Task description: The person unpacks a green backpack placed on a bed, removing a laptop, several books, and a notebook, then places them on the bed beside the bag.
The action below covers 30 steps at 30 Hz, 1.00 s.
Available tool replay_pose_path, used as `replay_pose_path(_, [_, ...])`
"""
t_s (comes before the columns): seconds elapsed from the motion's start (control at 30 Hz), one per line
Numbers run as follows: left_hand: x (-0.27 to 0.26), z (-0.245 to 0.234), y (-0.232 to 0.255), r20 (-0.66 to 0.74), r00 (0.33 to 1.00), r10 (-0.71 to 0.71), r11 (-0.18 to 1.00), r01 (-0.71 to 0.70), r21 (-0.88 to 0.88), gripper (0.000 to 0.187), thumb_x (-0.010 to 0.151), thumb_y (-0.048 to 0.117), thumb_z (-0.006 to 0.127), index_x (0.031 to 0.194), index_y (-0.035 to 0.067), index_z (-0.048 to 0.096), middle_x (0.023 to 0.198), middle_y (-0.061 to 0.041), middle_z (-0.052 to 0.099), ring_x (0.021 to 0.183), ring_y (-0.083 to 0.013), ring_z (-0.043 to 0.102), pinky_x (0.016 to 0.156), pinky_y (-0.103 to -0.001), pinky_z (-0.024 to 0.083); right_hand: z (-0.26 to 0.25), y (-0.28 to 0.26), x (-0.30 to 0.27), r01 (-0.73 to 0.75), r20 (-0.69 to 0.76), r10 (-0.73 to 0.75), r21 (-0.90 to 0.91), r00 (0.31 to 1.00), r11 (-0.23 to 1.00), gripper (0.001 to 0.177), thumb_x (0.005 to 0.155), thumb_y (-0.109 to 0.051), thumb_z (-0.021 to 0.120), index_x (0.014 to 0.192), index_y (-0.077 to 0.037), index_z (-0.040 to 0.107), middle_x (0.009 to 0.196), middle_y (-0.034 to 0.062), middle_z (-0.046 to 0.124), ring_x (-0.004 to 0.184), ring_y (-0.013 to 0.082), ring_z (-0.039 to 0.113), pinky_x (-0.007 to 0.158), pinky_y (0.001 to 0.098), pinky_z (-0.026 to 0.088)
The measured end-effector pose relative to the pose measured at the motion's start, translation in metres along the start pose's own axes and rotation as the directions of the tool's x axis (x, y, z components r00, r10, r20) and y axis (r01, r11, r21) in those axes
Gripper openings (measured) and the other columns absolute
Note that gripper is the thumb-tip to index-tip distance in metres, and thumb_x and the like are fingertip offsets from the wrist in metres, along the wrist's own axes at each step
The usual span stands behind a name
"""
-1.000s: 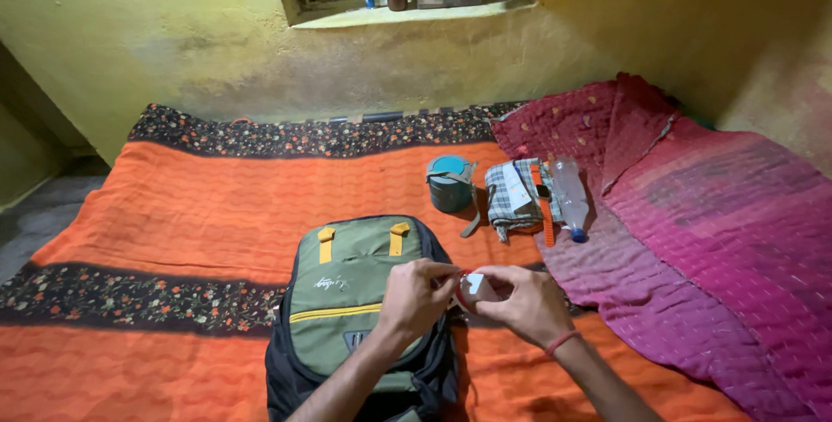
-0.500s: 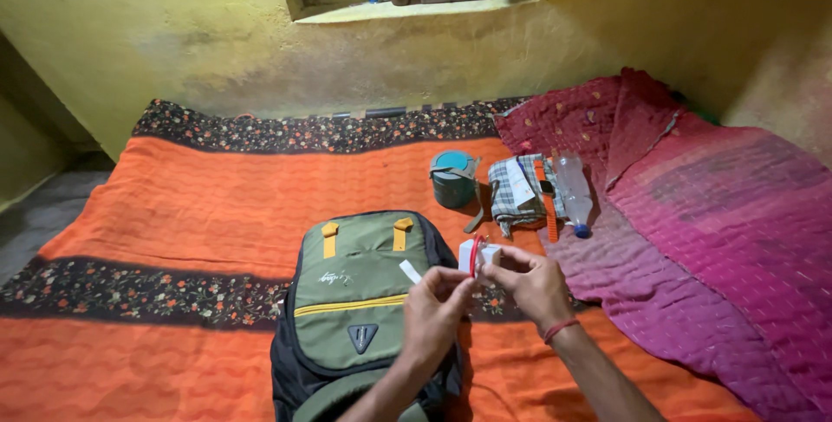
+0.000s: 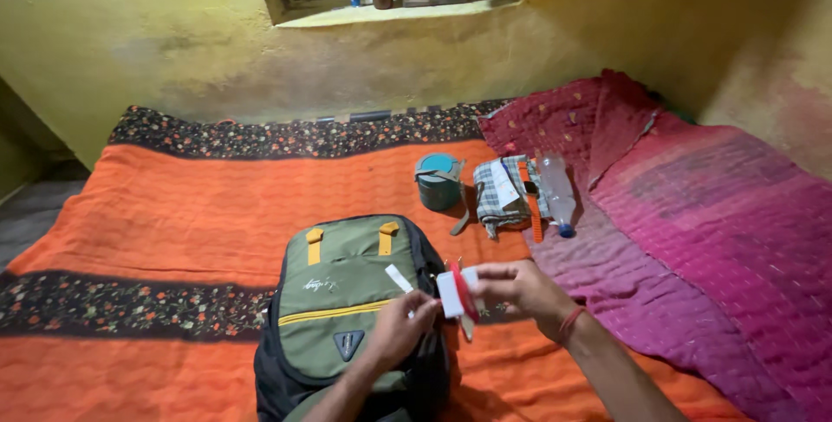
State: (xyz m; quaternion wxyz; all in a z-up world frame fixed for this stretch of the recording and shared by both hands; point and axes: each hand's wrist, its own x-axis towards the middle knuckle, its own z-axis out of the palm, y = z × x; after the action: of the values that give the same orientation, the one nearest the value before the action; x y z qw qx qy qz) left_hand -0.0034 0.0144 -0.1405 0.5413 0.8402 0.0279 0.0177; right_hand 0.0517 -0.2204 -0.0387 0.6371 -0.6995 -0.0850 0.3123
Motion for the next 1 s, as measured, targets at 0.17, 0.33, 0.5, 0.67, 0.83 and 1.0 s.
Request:
replay_pose_path(0.17, [0.027,-0.040,0.040,0.050,0.954,0.295,0.922,-0.298,0.246,0.020,0.084,0.023,0.077,0.096,0.006,0.080,0.077,-0.015,0.075,0.067,-0.0221,0.072,0.062,-0.037,0.056,0.014,-0.008,-0.008,-0.010,0.008,0.015,-0.464,1.000,0.886,0.030,0.074,-0.029,0.082,0.101,-0.015,0.086,0.077,-0.0031,0.076,0.066,0.0041,0.062,0.055,0.0254,0.046])
replay_pose_path(0.33, [0.025,-0.041,0.081,0.067,0.928,0.367,0.884,-0.370,0.284,0.013,0.082,0.013,0.069,0.088,0.009,0.079,0.081,-0.012,0.078,0.072,-0.0266,0.078,0.069,-0.038,0.061,0.022,0.000,0.000,0.070,-0.105,-0.167,-0.609,0.980,0.790,0.031,0.068,-0.029,0.085,0.092,-0.009,0.084,0.075,-0.0018,0.080,0.066,0.0045,0.070,0.060,0.0238,0.055])
replay_pose_path(0.5, [0.009,-0.017,0.104,-0.074,0.913,0.402,0.835,-0.332,0.438,0.015,0.085,0.013,0.071,0.096,0.009,0.080,0.083,-0.018,0.075,0.079,-0.0353,0.074,0.076,-0.045,0.058,0.019,0.016,0.019,-0.053,-0.393,-0.164,-0.486,0.905,0.873,0.033,0.074,-0.034,0.086,0.095,-0.008,0.082,0.077,0.0017,0.078,0.066,0.0073,0.071,0.063,0.0267,0.059])
replay_pose_path(0.67, [-0.011,0.005,0.106,-0.136,0.766,0.628,0.754,-0.555,0.352,0.061,0.073,0.005,0.070,0.132,-0.003,0.058,0.124,-0.025,0.070,0.117,-0.0387,0.065,0.095,-0.044,0.053,0.013,0.043,0.044,0.178,-0.422,-0.168,-0.015,0.891,0.984,0.025,0.085,-0.021,0.077,0.097,0.001,0.078,0.081,0.0032,0.077,0.067,0.0098,0.069,0.060,0.0288,0.056])
replay_pose_path(0.83, [-0.008,0.021,0.104,-0.113,0.785,0.610,0.760,-0.538,0.364,0.073,0.073,0.008,0.078,0.138,-0.007,0.049,0.133,-0.029,0.062,0.120,-0.0421,0.060,0.096,-0.044,0.051,0.009,0.056,0.052,0.166,-0.432,-0.096,0.129,0.897,0.978,0.028,0.090,-0.022,0.073,0.101,0.003,0.079,0.085,0.0041,0.077,0.070,0.0110,0.071,0.063,0.0292,0.059])
replay_pose_path(1.0, [0.016,0.028,0.095,-0.193,0.968,0.161,0.975,-0.186,-0.119,0.067,0.073,0.007,0.082,0.136,0.003,0.059,0.104,-0.015,0.074,0.094,-0.0295,0.072,0.078,-0.037,0.059,-0.010,0.049,0.038,0.206,-0.253,-0.103,0.428,0.962,0.880,0.033,0.093,-0.028,0.064,0.115,-0.005,0.074,0.102,0.0043,0.080,0.088,0.0126,0.073,0.078,0.0270,0.056])
